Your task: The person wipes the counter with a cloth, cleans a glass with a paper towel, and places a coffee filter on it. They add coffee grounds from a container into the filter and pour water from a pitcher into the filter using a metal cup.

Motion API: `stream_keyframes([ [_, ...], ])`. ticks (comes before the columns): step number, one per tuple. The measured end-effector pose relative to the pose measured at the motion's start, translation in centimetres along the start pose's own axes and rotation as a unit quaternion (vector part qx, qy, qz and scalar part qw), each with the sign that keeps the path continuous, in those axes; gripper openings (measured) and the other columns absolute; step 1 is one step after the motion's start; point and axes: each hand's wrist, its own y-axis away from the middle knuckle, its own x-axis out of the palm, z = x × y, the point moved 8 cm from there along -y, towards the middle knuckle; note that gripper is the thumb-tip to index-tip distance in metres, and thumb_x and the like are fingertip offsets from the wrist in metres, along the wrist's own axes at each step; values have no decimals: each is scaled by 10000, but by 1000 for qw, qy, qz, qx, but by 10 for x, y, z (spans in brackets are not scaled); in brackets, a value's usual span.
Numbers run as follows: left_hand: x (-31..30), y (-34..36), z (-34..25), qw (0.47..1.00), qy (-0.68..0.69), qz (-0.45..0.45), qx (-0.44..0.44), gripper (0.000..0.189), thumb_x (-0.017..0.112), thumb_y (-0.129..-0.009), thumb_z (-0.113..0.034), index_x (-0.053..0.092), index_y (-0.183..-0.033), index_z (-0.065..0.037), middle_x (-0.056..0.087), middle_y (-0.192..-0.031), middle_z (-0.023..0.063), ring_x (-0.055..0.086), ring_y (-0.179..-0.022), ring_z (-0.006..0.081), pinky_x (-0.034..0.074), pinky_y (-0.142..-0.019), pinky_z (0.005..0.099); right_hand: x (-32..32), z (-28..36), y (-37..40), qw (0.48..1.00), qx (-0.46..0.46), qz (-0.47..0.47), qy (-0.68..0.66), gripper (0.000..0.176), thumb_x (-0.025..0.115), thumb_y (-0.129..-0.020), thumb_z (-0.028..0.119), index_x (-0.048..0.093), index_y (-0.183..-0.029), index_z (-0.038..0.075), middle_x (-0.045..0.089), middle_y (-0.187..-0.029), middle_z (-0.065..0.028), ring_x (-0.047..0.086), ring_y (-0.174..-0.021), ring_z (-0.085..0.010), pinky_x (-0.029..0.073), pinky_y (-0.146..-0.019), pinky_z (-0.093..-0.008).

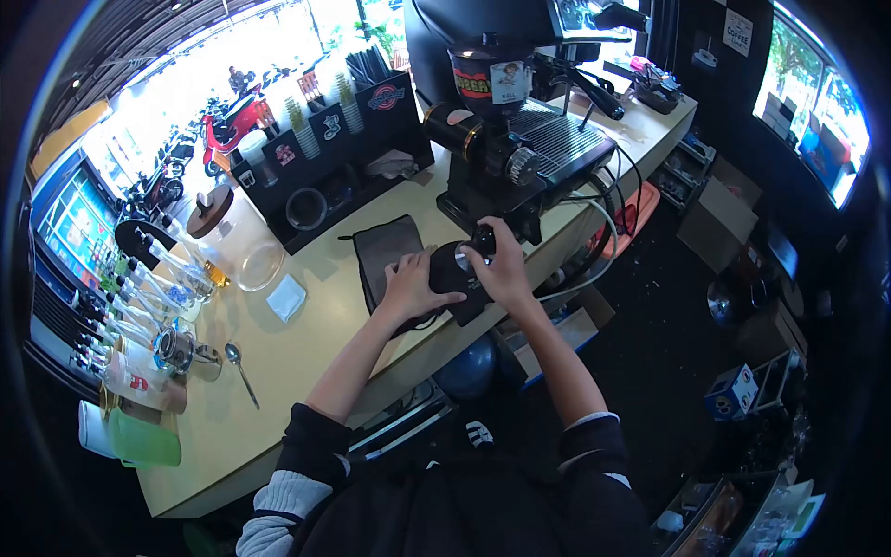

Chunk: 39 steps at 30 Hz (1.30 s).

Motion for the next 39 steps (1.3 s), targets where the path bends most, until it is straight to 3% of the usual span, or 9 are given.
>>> stream_keyframes([
  [10,-11,-9,-25,998,41,-36,-24,1162,891,-470,-309,237,-1390,-34,514,-1199,202,434,-1202,337,292,-1005,509,-47,12,11,995,36,-23,-91,414,677,-789,-16,480,-1150,29,521,-799,-6,508,-722,-34,462,-610,-188],
  [13,-16,-14,-25,973,198,-118,-9,1044,857,-530,-97,255,-1380,-16,548,-1152,171,525,-1115,289,420,-957,409,-50,9,15,997,33,-10,-71,414,674,-793,-20,477,-1154,27,509,-800,3,504,-732,-29,462,-613,-187],
  [15,13,-27,-14,892,449,-16,-50,727,755,-648,15,416,-1291,22,611,-1055,146,606,-991,214,489,-883,293,-51,6,17,997,33,-13,-75,416,675,-793,-19,476,-1156,26,510,-805,3,504,-733,-28,461,-612,-186],
  [21,9,-16,-20,834,535,-134,22,254,640,-769,40,630,-1022,36,669,-944,123,632,-913,166,489,-852,275,-49,-1,30,997,21,-20,-68,429,680,-788,-21,477,-1162,29,520,-854,1,507,-770,-33,461,-650,-185],
  [25,-11,3,-18,850,482,-199,76,262,627,-802,29,615,-1064,25,660,-989,107,624,-916,147,482,-849,264,-55,14,35,992,55,-4,-117,438,679,-784,-31,478,-1168,34,533,-900,-8,518,-820,-42,460,-717,-194],
  [28,-9,-2,17,643,726,-242,-34,262,583,-882,-6,568,-1138,45,608,-1114,111,581,-1014,142,454,-892,250,-59,31,27,994,7,-14,-104,437,663,-787,-47,475,-1172,39,540,-944,-23,536,-860,-61,463,-758,-202],
  [31,-36,0,35,593,752,-283,-51,273,581,-882,-1,557,-1147,60,602,-1110,111,569,-1035,155,442,-919,258,-54,40,15,980,28,-27,-194,443,652,-785,-65,471,-1176,40,539,-995,-40,545,-906,-83,459,-812,-217],
  [35,-138,61,4,789,325,-496,162,236,615,-852,-21,610,-1087,-2,641,-1036,84,597,-932,135,478,-816,266,-48,74,4,980,-18,-42,-192,437,685,-776,-32,486,-1158,42,541,-950,-27,543,-867,-72,478,-757,-216],
  [39,-139,56,61,773,443,-453,-35,219,625,-846,-58,628,-1063,-22,648,-988,67,605,-883,148,482,-762,269,-25,83,-1,971,-15,-6,-238,443,686,-785,-20,475,-1169,44,538,-962,-26,543,-876,-75,482,-770,-215],
])
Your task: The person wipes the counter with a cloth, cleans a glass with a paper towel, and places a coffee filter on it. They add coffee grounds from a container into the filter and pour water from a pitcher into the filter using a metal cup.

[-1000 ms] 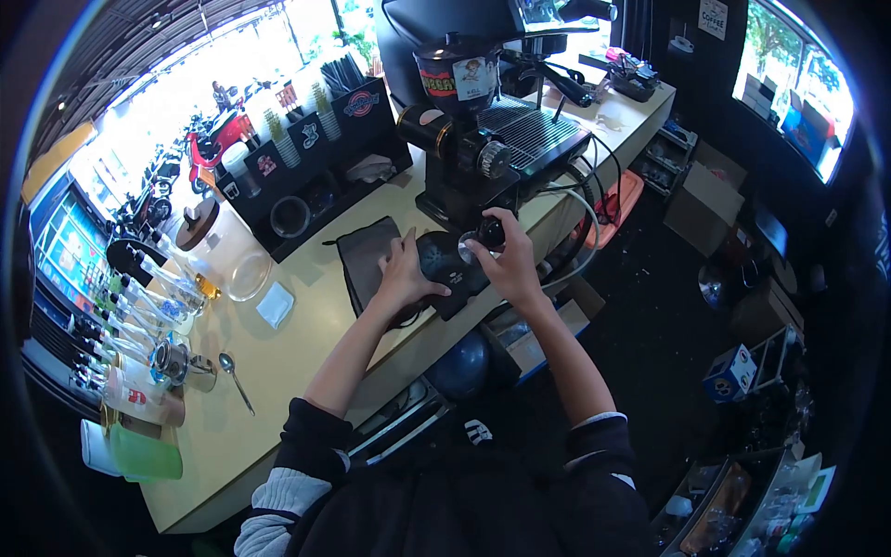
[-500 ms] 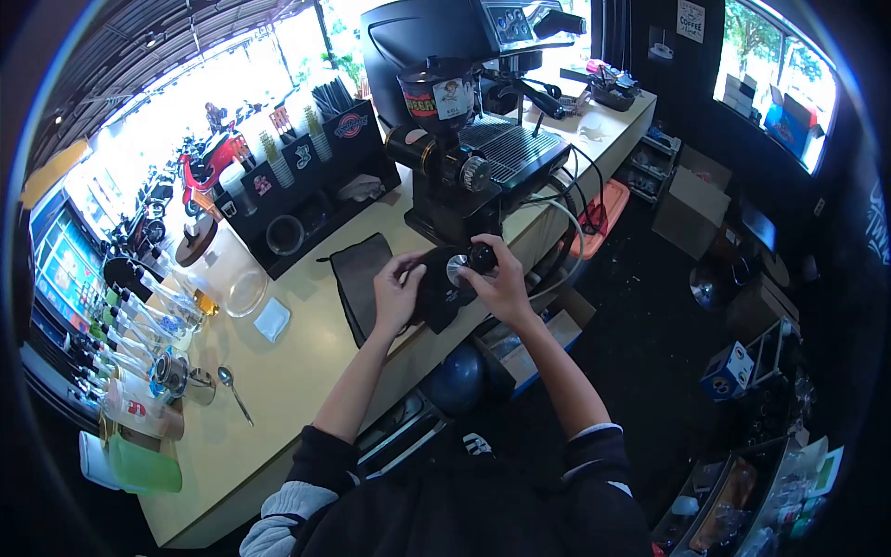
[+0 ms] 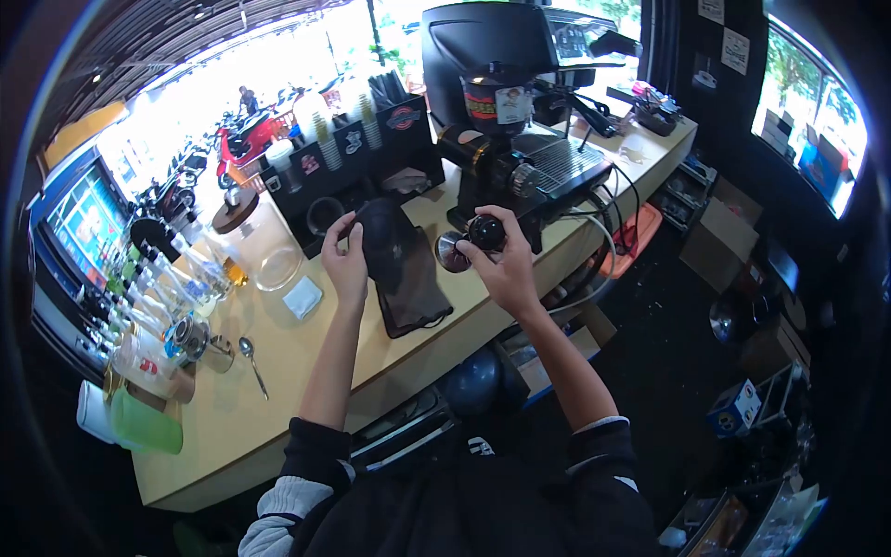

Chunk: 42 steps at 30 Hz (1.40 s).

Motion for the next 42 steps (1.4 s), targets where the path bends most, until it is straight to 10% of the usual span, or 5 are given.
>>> stream_keyframes([
  [6,-26,15,128,970,137,31,-199,283,602,-888,-88,560,-1154,-2,615,-1051,88,590,-983,164,479,-875,282,51,-12,0,998,31,54,-16,412,692,-778,6,497,-1138,41,535,-894,-6,530,-848,-72,479,-751,-213],
  [11,-11,70,130,792,313,137,-507,356,546,-930,-278,525,-1200,-47,617,-1132,94,611,-1016,195,501,-887,322,76,-34,2,995,34,95,-9,451,682,-778,-30,477,-1171,50,497,-937,-15,525,-837,-66,470,-727,-198],
  [34,-63,66,98,889,237,44,-390,346,566,-927,-261,509,-1179,-32,613,-1030,81,640,-876,180,551,-730,322,175,-63,-4,953,95,285,-42,522,624,-869,130,415,-1342,55,544,-1213,-128,584,-1000,-168,512,-810,-320],
  [38,-113,40,86,921,238,-24,-308,345,581,-917,-243,508,-1183,-36,610,-1056,86,641,-886,170,554,-736,305,149,-133,-16,949,-11,241,204,565,523,-921,304,360,-1358,-16,459,-1328,-227,468,-1223,-314,381,-1005,-411],
  [42,-155,29,80,938,203,-60,-275,320,570,-924,-240,524,-1167,-37,621,-1044,75,642,-883,158,546,-742,286,191,-194,48,782,43,357,510,750,328,-907,545,234,-1433,20,141,-1508,-215,84,-1393,-416,57,-1069,-640],
])
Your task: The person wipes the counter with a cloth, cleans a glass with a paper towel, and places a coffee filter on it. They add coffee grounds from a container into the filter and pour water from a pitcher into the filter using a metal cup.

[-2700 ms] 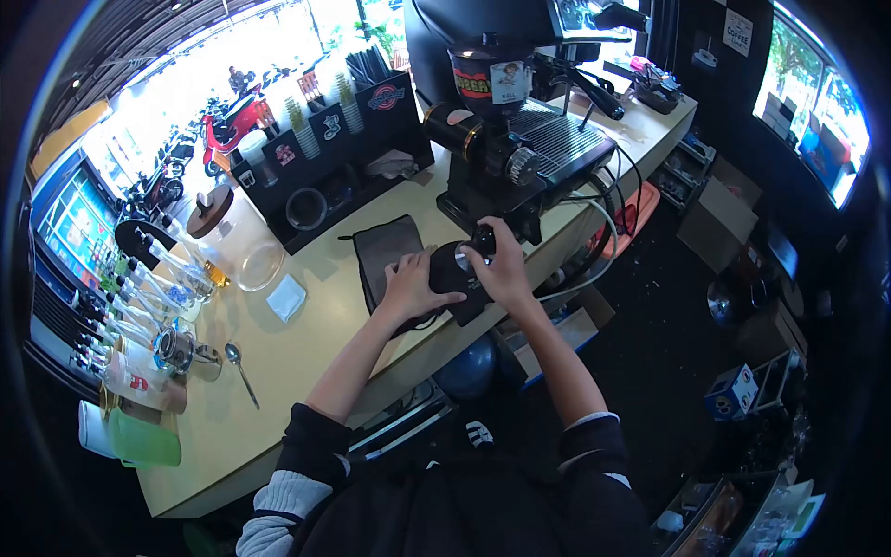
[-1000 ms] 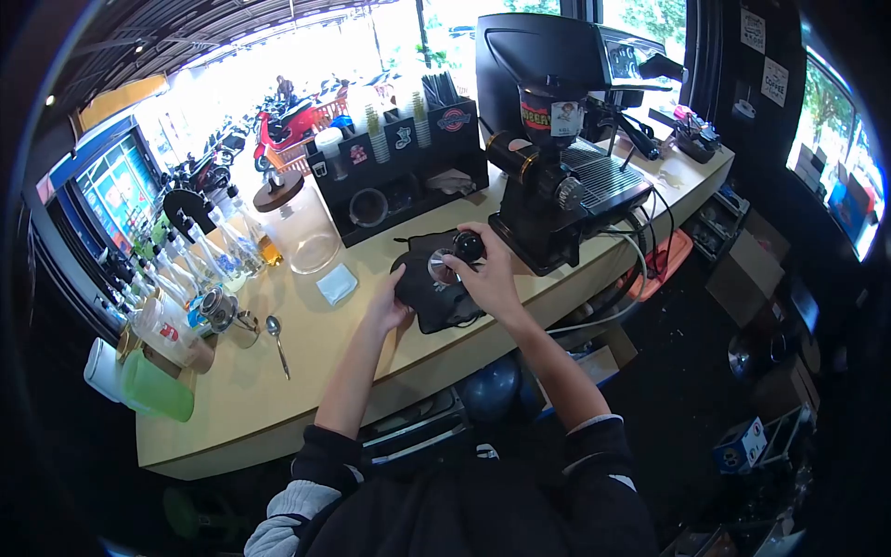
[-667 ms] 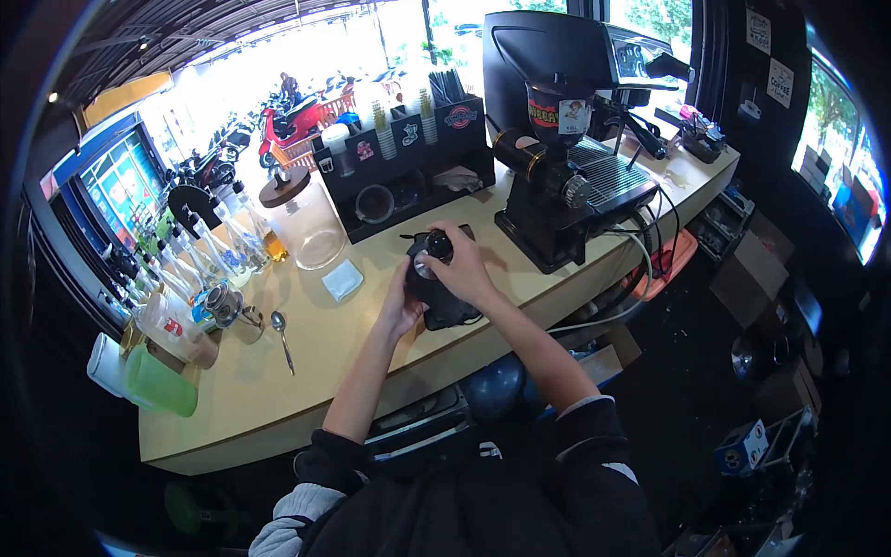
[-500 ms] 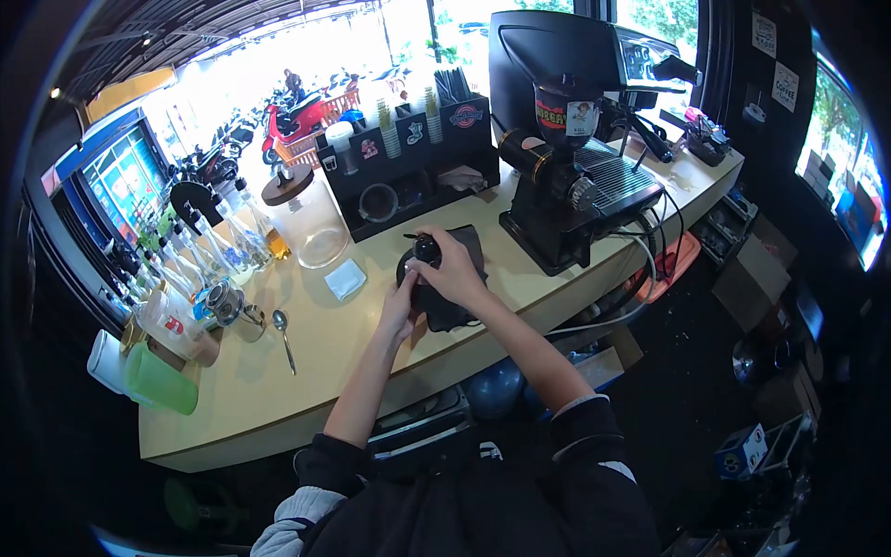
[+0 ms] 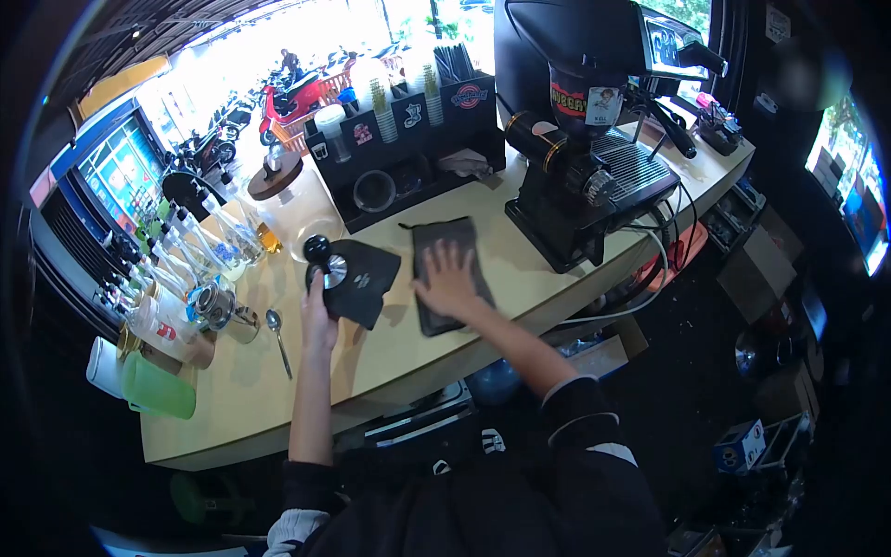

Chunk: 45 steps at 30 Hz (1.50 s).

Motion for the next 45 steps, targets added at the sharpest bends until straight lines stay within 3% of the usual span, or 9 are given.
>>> stream_keyframes([
  [4,-16,4,-15,1000,-17,-18,2,329,546,-935,-247,522,-1172,-21,619,-1066,80,636,-921,171,542,-765,299,8,56,13,969,-235,59,-43,657,373,-900,530,327,-1421,132,218,-1499,-165,200,-1372,-392,110,-1084,-603],
  [7,-29,4,-16,999,2,-32,-5,328,543,-936,-249,522,-1172,-21,615,-1073,82,631,-932,171,538,-775,305,6,6,-29,964,-262,43,-23,639,374,-900,539,343,-1417,163,230,-1504,-124,225,-1373,-352,135,-1092,-573],
  [10,-28,12,-25,1000,0,-30,-2,322,539,-938,-240,522,-1171,-19,609,-1087,86,622,-958,172,530,-799,311,-15,-96,-93,1000,15,-13,10,676,342,-888,595,343,-1416,174,214,-1515,-93,158,-1403,-289,91,-1107,-556],
  [18,-41,32,-32,997,-20,-79,13,287,510,-953,-197,525,-1183,-25,598,-1118,66,600,-1002,156,503,-841,302,1,-152,-146,943,326,-37,51,712,278,-911,510,231,-1440,35,173,-1504,-204,87,-1392,-413,31,-1083,-619],
  [22,-39,26,-35,997,-23,-67,5,311,508,-956,-224,523,-1196,-28,600,-1109,60,604,-986,145,503,-834,292,-1,-95,-118,977,201,-54,39,644,322,-910,459,287,-1421,70,210,-1487,-207,120,-1385,-414,53,-1081,-626],
  [28,-6,6,-20,1000,0,-25,-14,358,546,-934,-296,546,-1157,-15,628,-1057,71,631,-927,155,521,-782,290,0,46,14,959,-278,-9,-51,564,422,-892,467,405,-1364,161,298,-1466,-125,278,-1346,-349,179,-1085,-574],
  [33,6,11,-12,999,-2,9,-47,380,548,-932,-307,529,-1174,-15,616,-1075,73,622,-943,163,510,-817,309,-42,-108,27,995,16,-97,3,574,421,-902,469,402,-1365,131,346,-1441,-147,294,-1340,-347,193,-1083,-554],
  [38,-10,23,-21,1000,1,8,-25,370,546,-932,-304,532,-1173,-24,612,-1075,71,619,-947,165,507,-826,314,-32,-76,64,984,130,-107,50,604,376,-920,445,342,-1396,74,258,-1470,-209,225,-1359,-402,161,-1068,-602],
  [45,-29,37,-40,1000,-3,-1,-24,348,541,-933,-302,543,-1160,-38,628,-1033,58,634,-920,161,516,-802,302,-21,91,112,958,-279,11,-66,529,430,-915,445,420,-1369,174,334,-1451,-128,276,-1357,-326,183,-1099,-529],
])
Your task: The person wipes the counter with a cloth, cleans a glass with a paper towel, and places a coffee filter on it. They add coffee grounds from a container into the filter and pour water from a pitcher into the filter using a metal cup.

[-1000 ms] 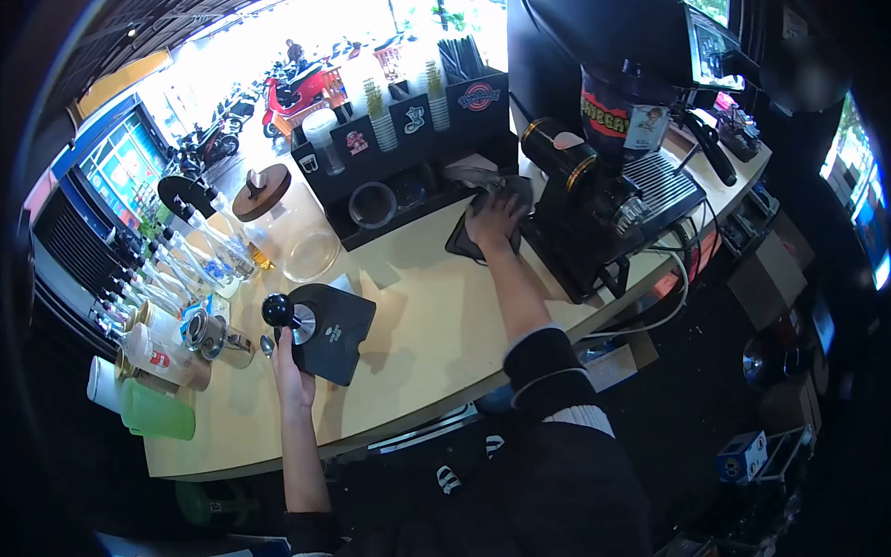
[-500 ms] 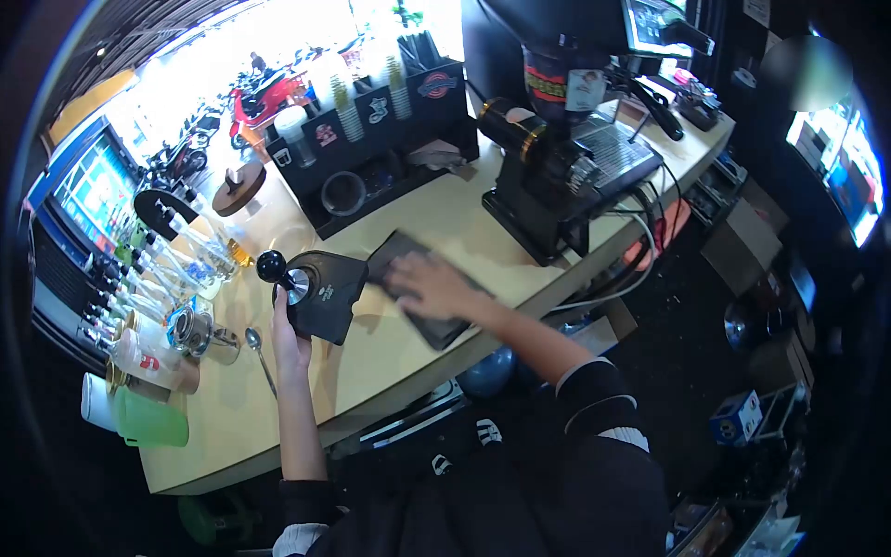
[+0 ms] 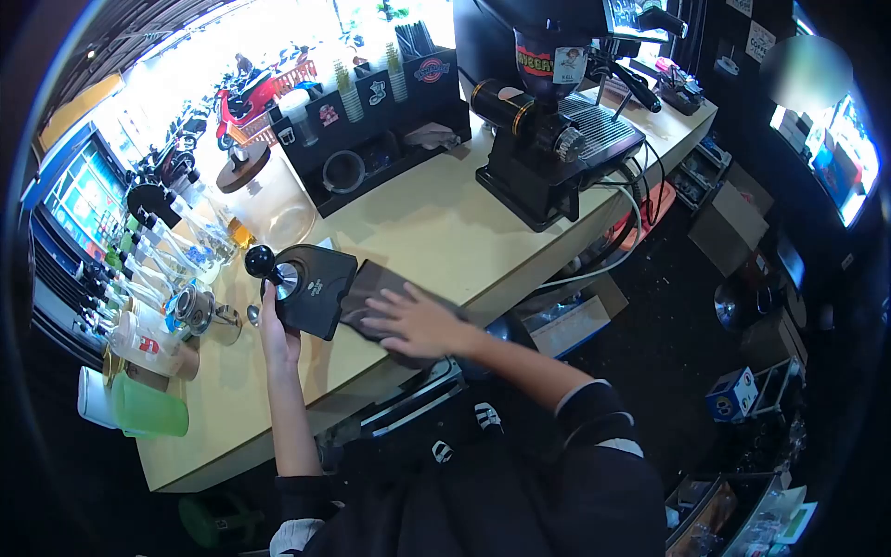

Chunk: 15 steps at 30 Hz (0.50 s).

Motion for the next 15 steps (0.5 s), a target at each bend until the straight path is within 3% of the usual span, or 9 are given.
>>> stream_keyframes([
  [1,-5,1,-2,1000,1,-2,-1,348,541,-933,-302,543,-1160,-38,628,-1033,58,634,-920,161,516,-802,302,-12,-15,10,1000,6,14,-18,526,432,-914,443,428,-1364,170,347,-1444,-130,292,-1350,-324,191,-1101,-516],
  [3,-16,5,-10,1000,-9,9,15,347,540,-934,-301,538,-1162,-40,624,-1037,58,632,-915,156,514,-800,299,-40,-78,38,997,58,-46,-13,527,444,-904,441,442,-1353,166,360,-1433,-146,326,-1326,-325,218,-1095,-487],
  [5,-34,7,-11,1000,0,-4,12,345,540,-934,-296,535,-1163,-38,619,-1045,59,630,-915,153,515,-794,295,-51,-157,87,965,212,-129,84,501,452,-904,417,452,-1343,177,362,-1428,-154,340,-1313,-332,224,-1078,-522],
  [6,-40,9,-17,1000,9,-7,11,343,540,-934,-291,533,-1164,-36,615,-1054,61,628,-914,151,516,-789,291,-50,-150,83,967,204,-128,81,501,452,-904,417,452,-1343,177,362,-1428,-154,340,-1313,-332,224,-1078,-522],
  [8,-48,20,-25,999,8,-20,24,339,541,-934,-287,535,-1161,-35,610,-1064,62,624,-918,148,515,-786,286,-47,-147,87,929,308,-89,184,486,445,-909,419,446,-1348,209,354,-1433,-157,339,-1313,-337,211,-1064,-566],
  [9,-51,26,-29,999,4,-27,31,335,541,-934,-283,537,-1158,-34,606,-1073,64,620,-922,145,515,-784,282,-33,-121,69,955,242,-61,162,486,415,-922,443,423,-1365,243,323,-1456,-141,312,-1329,-355,185,-1052,-613],
  [11,-60,35,-35,999,-4,-22,37,337,538,-936,-276,537,-1161,-25,602,-1082,67,615,-938,143,513,-790,279,-16,-68,39,990,116,18,76,492,378,-934,457,400,-1381,251,297,-1476,-119,270,-1352,-364,168,-1056,-619],
  [13,-69,48,-40,998,-11,-24,50,344,536,-938,-268,534,-1168,-12,601,-1087,70,613,-947,145,512,-799,283,-11,-85,14,992,110,40,48,490,355,-941,454,394,-1385,250,289,-1483,-102,253,-1359,-373,159,-1055,-629],
  [15,-80,59,-42,998,-21,-31,57,352,537,-938,-262,528,-1176,-3,600,-1091,74,613,-952,147,515,-797,286,-15,-111,-9,974,214,-19,78,502,357,-940,455,385,-1392,238,272,-1490,-114,234,-1365,-385,154,-1057,-631],
])
